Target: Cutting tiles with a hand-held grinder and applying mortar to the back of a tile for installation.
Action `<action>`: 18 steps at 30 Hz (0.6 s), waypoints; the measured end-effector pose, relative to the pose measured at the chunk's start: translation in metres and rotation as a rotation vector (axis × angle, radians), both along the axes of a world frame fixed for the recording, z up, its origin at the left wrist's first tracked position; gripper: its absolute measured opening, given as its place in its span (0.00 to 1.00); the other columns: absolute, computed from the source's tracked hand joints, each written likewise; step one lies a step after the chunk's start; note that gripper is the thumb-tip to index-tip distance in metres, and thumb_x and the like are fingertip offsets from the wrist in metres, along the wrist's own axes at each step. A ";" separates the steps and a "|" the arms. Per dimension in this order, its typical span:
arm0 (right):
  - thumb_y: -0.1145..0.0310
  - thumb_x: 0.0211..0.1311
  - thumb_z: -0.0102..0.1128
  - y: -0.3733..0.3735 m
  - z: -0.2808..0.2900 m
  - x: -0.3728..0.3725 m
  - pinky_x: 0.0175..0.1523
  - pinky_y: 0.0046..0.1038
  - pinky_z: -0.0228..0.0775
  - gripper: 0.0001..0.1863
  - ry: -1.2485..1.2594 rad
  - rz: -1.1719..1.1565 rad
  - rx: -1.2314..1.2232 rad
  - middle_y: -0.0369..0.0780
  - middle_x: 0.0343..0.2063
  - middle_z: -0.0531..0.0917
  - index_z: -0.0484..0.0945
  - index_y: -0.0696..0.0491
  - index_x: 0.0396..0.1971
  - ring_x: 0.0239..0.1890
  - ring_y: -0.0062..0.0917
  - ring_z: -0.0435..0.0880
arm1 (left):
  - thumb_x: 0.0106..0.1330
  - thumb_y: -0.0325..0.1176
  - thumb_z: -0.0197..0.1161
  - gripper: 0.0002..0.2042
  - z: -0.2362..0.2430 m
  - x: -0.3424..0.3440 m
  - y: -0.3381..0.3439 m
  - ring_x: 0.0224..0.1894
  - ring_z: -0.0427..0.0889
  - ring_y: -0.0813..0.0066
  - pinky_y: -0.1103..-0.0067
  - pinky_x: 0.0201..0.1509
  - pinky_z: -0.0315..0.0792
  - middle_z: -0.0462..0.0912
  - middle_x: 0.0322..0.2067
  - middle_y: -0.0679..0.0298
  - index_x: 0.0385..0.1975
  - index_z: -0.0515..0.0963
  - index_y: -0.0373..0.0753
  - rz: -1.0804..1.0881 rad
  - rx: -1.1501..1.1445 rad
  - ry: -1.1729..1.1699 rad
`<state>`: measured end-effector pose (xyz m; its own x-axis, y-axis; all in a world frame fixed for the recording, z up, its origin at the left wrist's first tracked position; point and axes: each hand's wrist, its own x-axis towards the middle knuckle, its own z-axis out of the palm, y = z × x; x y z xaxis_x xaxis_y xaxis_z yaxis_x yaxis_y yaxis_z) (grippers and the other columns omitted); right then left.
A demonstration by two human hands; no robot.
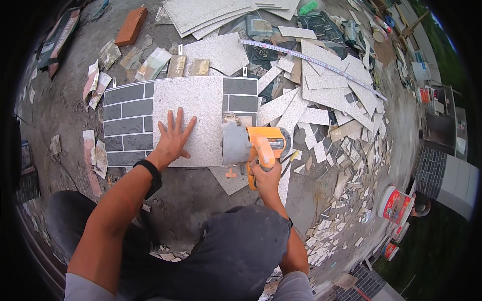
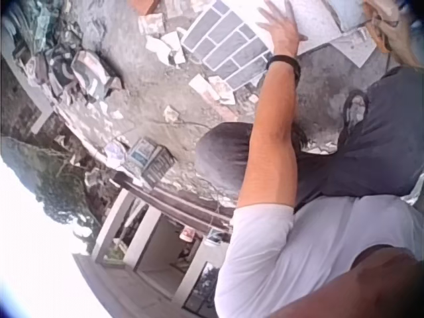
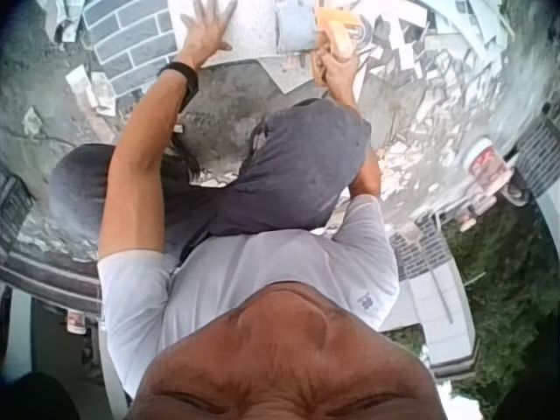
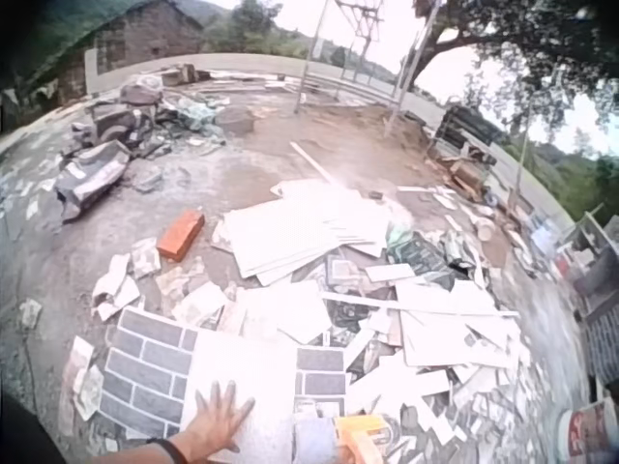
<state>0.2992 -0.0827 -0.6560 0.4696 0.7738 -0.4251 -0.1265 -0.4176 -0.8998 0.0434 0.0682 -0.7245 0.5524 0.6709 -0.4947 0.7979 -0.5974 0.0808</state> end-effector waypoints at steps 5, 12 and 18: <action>0.77 0.54 0.61 -0.065 0.005 -0.019 0.30 0.22 0.69 0.05 0.007 0.000 -0.095 0.35 0.22 0.80 0.77 0.60 0.31 0.22 0.17 0.77 | 0.37 0.54 0.82 0.65 0.005 -0.010 -0.001 0.72 0.41 0.25 0.31 0.60 0.56 0.38 0.73 0.37 0.76 0.44 0.52 0.020 -0.012 0.002; 0.79 0.54 0.60 -0.100 0.019 -0.011 0.30 0.21 0.69 0.07 0.097 -0.086 -0.052 0.37 0.25 0.81 0.77 0.60 0.34 0.24 0.17 0.78 | 0.36 0.59 0.80 0.64 0.007 0.001 0.000 0.73 0.42 0.32 0.32 0.60 0.55 0.41 0.73 0.40 0.75 0.47 0.52 0.000 -0.006 0.064; 0.80 0.53 0.60 -0.102 0.058 0.011 0.30 0.23 0.69 0.11 0.021 -0.235 0.065 0.38 0.28 0.82 0.78 0.62 0.38 0.23 0.18 0.77 | 0.40 0.60 0.77 0.59 0.012 0.050 -0.018 0.77 0.46 0.64 0.44 0.71 0.54 0.50 0.75 0.71 0.74 0.51 0.47 -0.575 0.129 -0.046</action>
